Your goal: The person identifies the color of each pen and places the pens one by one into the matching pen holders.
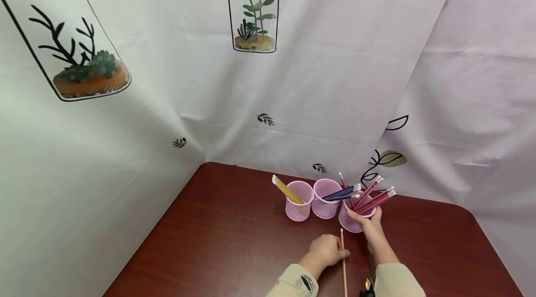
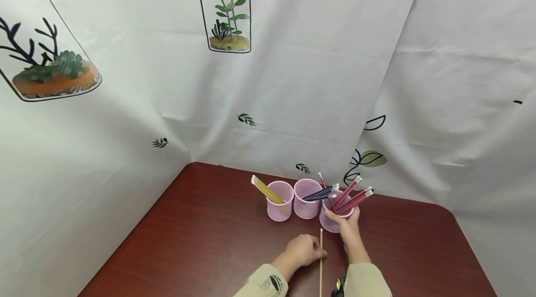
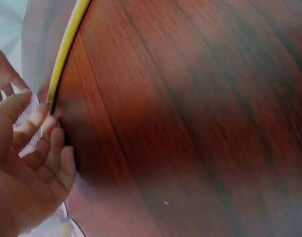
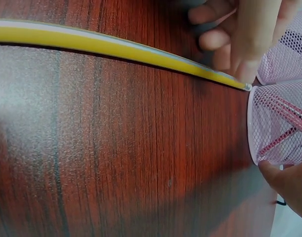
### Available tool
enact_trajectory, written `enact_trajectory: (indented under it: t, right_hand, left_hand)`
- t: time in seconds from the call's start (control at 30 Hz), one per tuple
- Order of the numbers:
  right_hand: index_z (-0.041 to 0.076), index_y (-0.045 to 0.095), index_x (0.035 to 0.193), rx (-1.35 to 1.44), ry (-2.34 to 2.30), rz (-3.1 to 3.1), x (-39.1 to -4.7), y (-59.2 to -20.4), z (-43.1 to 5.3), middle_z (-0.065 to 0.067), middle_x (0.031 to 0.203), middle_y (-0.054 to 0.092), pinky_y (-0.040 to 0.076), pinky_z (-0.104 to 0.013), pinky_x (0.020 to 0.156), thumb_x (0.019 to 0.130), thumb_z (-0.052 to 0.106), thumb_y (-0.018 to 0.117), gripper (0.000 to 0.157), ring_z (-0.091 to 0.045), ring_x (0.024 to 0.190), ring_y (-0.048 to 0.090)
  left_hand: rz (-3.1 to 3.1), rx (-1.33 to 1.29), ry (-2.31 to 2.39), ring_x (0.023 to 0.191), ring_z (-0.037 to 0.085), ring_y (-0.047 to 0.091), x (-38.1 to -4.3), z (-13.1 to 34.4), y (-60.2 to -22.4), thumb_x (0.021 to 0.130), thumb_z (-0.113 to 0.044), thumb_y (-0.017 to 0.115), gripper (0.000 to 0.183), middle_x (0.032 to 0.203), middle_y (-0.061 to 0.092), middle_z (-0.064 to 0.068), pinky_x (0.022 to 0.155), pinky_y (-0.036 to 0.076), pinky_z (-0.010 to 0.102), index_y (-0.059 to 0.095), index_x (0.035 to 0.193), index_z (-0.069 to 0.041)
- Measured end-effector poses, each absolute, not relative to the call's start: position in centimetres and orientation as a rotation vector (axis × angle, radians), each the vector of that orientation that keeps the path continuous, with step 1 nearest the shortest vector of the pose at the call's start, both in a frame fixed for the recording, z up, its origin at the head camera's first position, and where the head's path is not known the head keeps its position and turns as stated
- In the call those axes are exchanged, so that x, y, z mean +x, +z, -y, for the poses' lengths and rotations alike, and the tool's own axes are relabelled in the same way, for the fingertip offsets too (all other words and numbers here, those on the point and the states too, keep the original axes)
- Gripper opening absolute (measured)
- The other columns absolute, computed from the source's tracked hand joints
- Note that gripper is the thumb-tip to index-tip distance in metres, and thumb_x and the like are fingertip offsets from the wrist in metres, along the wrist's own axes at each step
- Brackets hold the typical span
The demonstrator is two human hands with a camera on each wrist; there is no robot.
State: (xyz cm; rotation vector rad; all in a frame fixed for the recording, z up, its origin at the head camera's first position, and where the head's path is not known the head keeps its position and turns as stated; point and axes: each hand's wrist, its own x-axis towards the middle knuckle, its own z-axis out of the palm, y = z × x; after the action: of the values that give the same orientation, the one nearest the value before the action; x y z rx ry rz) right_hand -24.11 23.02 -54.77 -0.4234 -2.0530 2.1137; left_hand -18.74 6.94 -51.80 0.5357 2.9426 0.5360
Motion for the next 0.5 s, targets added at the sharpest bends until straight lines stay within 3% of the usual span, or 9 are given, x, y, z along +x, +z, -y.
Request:
enact_trajectory:
  t: [0.23,0.5]
  right_hand:
    - [0.014,0.004,0.145,-0.421,2.117,2.028,-24.2,-54.9,-23.0,-0.013,0.145,0.016,0.014,-0.038,0.107,0.066,0.028,0.081,0.111,-0.026,0.13,0.019]
    - [0.013,0.009,0.143,-0.426,2.099,2.004,-24.5,-55.2,-23.0,-0.012,0.143,0.021,0.017,-0.038,0.107,0.067,0.021,0.08,0.105,-0.024,0.129,0.022]
  left_hand:
    - [-2.973,0.421,0.273,0.08,0.014,0.059,-18.2,-8.2,-51.8,0.072,-0.058,0.067,0.042,0.082,0.061,-0.003,0.066,0.048,0.03,0.071,0.081,-0.017]
    - [-2.997,0.392,0.255,0.079,0.016,0.061,-18.3,-8.5,-52.1,0.068,-0.052,0.073,0.038,0.082,0.065,-0.001,0.066,0.048,0.03,0.07,0.077,-0.015]
